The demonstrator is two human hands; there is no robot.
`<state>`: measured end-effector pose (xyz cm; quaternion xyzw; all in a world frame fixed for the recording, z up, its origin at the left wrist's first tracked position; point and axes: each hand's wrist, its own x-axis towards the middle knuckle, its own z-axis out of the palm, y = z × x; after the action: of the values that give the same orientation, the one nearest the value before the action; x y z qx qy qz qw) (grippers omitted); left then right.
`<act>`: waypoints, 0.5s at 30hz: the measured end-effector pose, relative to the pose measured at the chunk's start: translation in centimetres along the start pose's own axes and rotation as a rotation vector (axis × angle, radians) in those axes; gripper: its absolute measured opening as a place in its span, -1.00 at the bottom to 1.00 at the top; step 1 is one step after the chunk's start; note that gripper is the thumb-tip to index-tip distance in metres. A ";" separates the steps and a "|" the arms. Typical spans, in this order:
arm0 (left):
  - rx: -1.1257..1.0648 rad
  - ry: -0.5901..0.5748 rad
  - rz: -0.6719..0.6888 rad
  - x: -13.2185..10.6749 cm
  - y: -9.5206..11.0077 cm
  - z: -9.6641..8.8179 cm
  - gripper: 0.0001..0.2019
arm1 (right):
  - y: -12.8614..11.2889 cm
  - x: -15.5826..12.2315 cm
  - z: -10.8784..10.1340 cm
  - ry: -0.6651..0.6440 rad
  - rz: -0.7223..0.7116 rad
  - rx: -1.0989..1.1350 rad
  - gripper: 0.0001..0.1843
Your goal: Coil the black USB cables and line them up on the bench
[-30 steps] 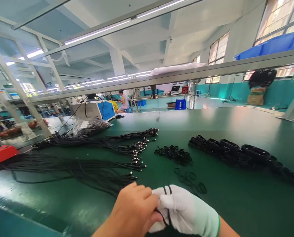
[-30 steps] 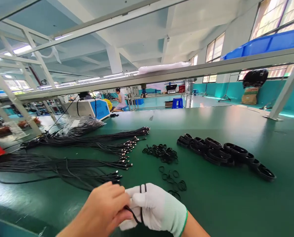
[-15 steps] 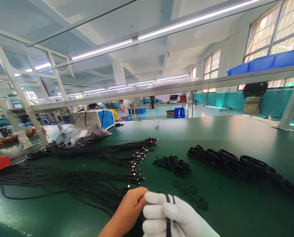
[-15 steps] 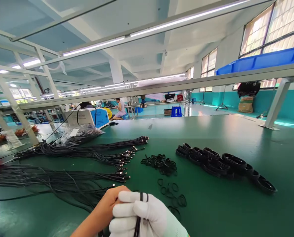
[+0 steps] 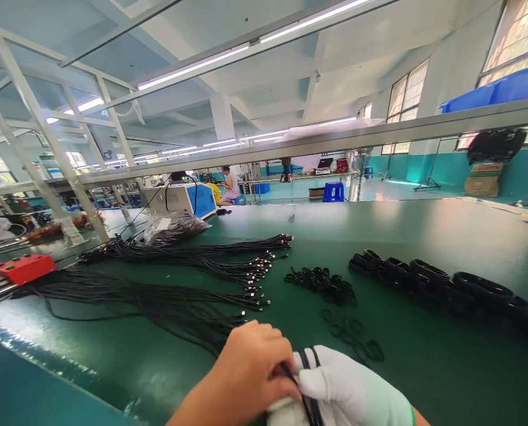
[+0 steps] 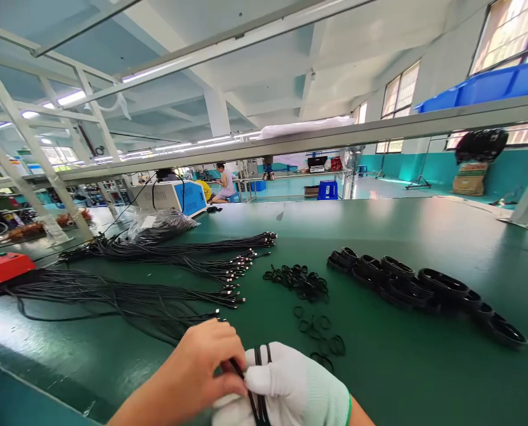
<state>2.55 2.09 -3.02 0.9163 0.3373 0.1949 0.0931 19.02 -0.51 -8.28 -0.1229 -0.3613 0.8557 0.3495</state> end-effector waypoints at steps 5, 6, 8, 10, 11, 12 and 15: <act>-0.549 -0.197 -0.291 1.9 -1.7 -0.4 -0.86 | 0.3 0.3 0.1 -0.111 0.104 0.188 -0.67; -0.596 -0.206 -0.307 2.1 -2.2 0.3 -0.87 | 0.3 0.5 0.3 -0.129 0.098 0.225 -0.67; -0.569 -0.175 -0.303 2.2 -3.0 1.9 -0.84 | 0.1 0.9 0.7 -0.160 0.043 0.293 -0.62; -0.461 -0.120 -0.291 1.8 -3.9 3.3 -0.72 | -0.2 1.1 0.9 -0.134 -0.075 0.323 -0.60; -0.399 -0.095 -0.294 1.4 -4.3 3.9 -0.69 | -0.4 1.2 0.9 -0.098 -0.141 0.316 -0.61; -0.349 -0.073 -0.306 0.9 -4.6 4.4 -0.68 | -0.6 1.2 0.8 -0.041 -0.199 0.298 -0.64; -0.100 0.015 -0.308 -1.0 -4.6 5.4 -0.70 | -1.3 1.0 0.1 0.161 -0.295 0.224 -0.62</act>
<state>1.48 4.71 -9.56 0.8463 0.4645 0.2020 0.1650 18.94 0.74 -7.31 -0.0972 -0.2487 0.8174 0.5104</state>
